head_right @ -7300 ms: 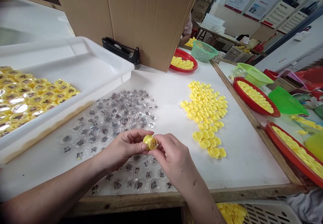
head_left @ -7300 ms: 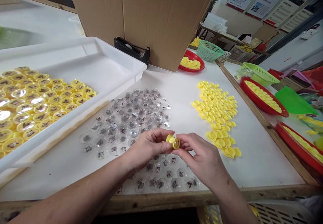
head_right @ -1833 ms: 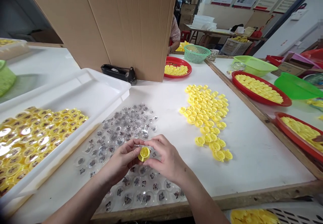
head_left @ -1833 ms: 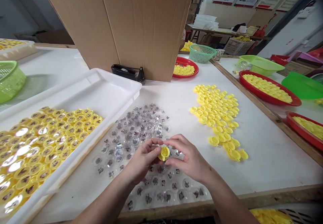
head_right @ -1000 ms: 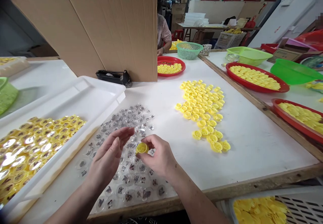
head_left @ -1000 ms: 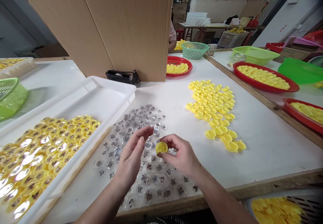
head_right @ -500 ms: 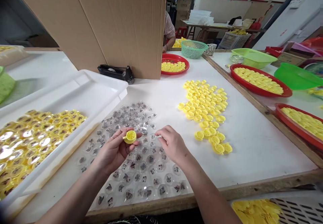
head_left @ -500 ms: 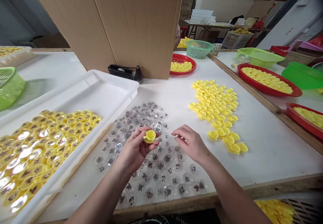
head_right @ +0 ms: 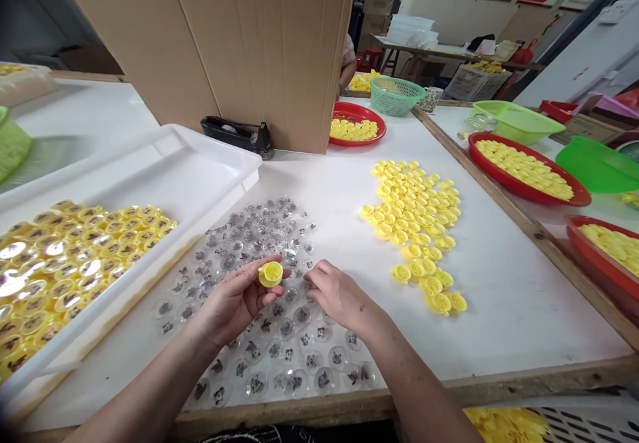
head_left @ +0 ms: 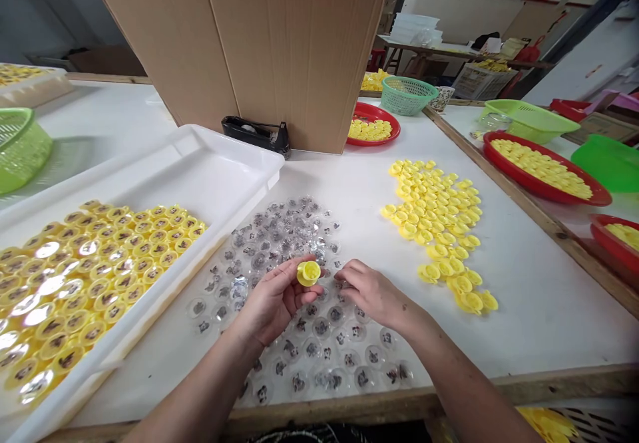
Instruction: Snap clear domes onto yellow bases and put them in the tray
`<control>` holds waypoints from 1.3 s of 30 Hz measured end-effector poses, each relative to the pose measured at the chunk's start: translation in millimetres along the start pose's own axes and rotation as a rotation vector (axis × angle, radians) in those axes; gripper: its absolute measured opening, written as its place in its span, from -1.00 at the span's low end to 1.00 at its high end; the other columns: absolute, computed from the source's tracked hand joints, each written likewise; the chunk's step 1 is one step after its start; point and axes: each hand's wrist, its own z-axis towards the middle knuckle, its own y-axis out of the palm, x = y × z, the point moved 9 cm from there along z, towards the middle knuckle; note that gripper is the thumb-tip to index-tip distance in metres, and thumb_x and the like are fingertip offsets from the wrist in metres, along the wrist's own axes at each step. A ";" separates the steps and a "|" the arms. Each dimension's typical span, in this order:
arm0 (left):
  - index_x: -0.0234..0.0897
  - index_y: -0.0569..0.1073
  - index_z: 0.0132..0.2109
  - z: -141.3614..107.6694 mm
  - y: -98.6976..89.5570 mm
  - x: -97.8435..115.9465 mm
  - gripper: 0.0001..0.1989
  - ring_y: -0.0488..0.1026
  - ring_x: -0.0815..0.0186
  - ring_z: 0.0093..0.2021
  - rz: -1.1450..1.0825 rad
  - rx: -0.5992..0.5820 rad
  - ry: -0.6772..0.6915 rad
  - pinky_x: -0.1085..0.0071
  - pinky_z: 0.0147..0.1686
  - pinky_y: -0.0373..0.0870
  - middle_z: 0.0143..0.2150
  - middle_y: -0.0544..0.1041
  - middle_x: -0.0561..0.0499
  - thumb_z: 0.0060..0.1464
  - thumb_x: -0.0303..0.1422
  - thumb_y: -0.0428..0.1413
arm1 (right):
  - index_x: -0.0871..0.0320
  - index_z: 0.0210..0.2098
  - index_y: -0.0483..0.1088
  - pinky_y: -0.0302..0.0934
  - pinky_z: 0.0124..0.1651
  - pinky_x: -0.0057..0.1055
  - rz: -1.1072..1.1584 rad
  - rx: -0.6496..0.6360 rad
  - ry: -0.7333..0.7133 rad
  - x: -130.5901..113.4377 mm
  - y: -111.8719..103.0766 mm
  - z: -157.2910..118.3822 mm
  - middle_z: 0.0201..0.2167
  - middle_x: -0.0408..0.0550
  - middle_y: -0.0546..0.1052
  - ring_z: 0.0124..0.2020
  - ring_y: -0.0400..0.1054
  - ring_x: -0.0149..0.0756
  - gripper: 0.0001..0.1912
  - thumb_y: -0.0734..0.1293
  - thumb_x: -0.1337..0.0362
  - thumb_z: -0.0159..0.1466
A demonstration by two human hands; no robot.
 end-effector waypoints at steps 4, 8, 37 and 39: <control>-0.44 0.38 0.03 -0.6 3.6 -3.5 -0.69 0.53 0.26 -0.34 0.019 -0.009 -0.007 0.51 -0.38 0.48 -0.19 0.51 -0.24 0.18 -0.39 -0.01 | 0.16 -0.23 0.39 0.25 -0.22 -0.33 0.101 0.076 0.097 7.7 -5.7 -4.0 -0.30 -0.04 0.44 -0.29 0.36 -0.29 -0.79 0.19 0.45 0.19; -0.42 0.36 0.04 -2.0 7.0 -7.4 -0.69 0.53 0.28 -0.35 0.031 -0.023 -0.013 0.51 -0.40 0.46 -0.15 0.50 -0.25 0.18 -0.39 -0.01 | 0.16 -0.26 0.40 0.29 -0.27 -0.32 0.223 0.123 0.182 15.2 -9.3 -6.7 -0.36 -0.07 0.49 -0.34 0.40 -0.30 -0.79 0.15 0.40 0.20; -0.34 0.43 -0.13 -4.8 21.1 -18.5 -0.70 0.45 0.43 -0.45 -0.005 -0.095 0.048 0.55 -0.46 0.42 -0.33 0.50 -0.05 0.01 -0.27 0.20 | 0.11 -0.14 0.39 0.37 -0.21 -0.33 0.075 0.276 -0.078 -75.9 -40.6 -5.0 -0.23 -0.04 0.48 -0.27 0.41 -0.30 -0.73 0.29 0.44 0.17; -0.33 0.43 -0.13 -5.4 21.3 -17.1 -0.69 0.45 0.43 -0.47 0.028 -0.103 0.055 0.54 -0.49 0.40 -0.31 0.51 -0.05 0.01 -0.24 0.20 | 0.11 -0.14 0.38 0.38 -0.19 -0.33 0.043 0.287 -0.102 -77.5 -42.7 -5.8 -0.23 -0.04 0.48 -0.26 0.41 -0.29 -0.73 0.30 0.46 0.16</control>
